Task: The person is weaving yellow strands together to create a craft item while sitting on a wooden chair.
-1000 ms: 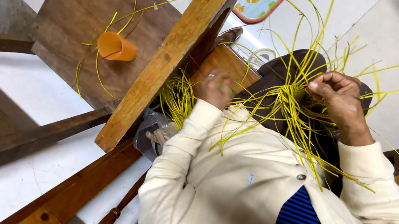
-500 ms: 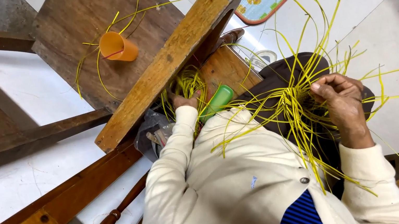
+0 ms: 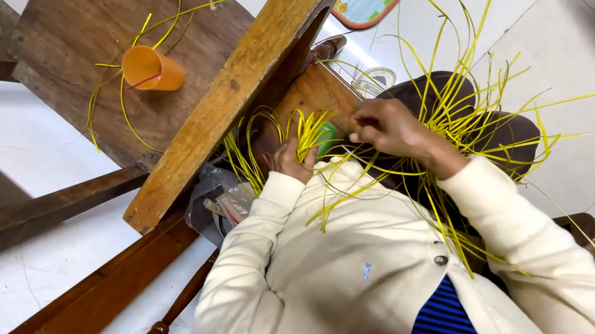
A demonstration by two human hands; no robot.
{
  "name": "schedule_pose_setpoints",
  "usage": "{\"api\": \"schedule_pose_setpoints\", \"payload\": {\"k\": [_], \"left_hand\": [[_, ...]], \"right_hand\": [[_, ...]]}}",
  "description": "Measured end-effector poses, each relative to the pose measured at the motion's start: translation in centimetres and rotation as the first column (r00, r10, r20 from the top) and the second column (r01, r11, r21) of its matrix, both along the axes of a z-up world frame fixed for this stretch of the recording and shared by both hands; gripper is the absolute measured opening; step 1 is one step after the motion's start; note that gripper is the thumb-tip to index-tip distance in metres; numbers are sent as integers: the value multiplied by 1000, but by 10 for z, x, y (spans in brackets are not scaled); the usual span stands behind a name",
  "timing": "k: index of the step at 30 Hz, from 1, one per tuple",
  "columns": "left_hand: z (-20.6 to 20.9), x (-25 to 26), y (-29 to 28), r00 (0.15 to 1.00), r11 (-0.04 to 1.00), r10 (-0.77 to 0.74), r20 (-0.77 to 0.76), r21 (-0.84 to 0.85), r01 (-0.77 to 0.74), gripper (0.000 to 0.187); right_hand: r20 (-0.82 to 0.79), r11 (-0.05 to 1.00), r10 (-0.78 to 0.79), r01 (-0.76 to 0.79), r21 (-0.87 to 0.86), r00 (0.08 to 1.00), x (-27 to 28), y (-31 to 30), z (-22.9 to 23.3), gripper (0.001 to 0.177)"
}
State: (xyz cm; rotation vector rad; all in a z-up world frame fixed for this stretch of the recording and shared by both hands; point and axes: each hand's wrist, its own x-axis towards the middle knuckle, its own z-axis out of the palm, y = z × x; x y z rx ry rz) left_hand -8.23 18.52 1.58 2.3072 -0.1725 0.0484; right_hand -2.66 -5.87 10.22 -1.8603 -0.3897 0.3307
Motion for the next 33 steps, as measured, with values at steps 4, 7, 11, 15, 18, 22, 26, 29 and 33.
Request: {"api": "schedule_pose_setpoints", "payload": {"k": [4,7,11,15,18,22,26,29,33], "left_hand": [[-30,-2,1,974,999,-49,222,4,50,47],[-49,-5,4,978,995,35,207,82,-53,36],[-73,-5,4,995,972,71,-75,-217,-86,45],[-109,4,24,922,768,-8,-387,-593,-242,52],[-124,3,27,876,635,53,-480,-660,-401,36],[-137,-2,25,876,637,51,-480,-659,-399,32],[-159,-1,28,862,652,48,-504,-638,-410,25],[-142,0,21,857,655,60,-512,-628,-421,20],[-158,-2,21,842,578,21,-539,-681,-450,17]], "right_hand": [[138,987,156,-149,-60,978,18,26,-27,18],[231,978,208,-197,-70,951,16,43,-25,28],[201,960,274,-256,-110,940,2,56,-51,24],[167,945,308,-282,-164,936,-14,51,-92,26],[147,946,306,-282,-163,941,-16,49,-92,24],[120,944,313,-294,-152,942,-14,48,-93,22],[12,957,267,-264,-120,964,-10,50,-78,23],[-104,978,182,-191,-80,978,-9,53,-76,24],[-226,987,77,-106,-119,971,-8,59,-76,27]]}}
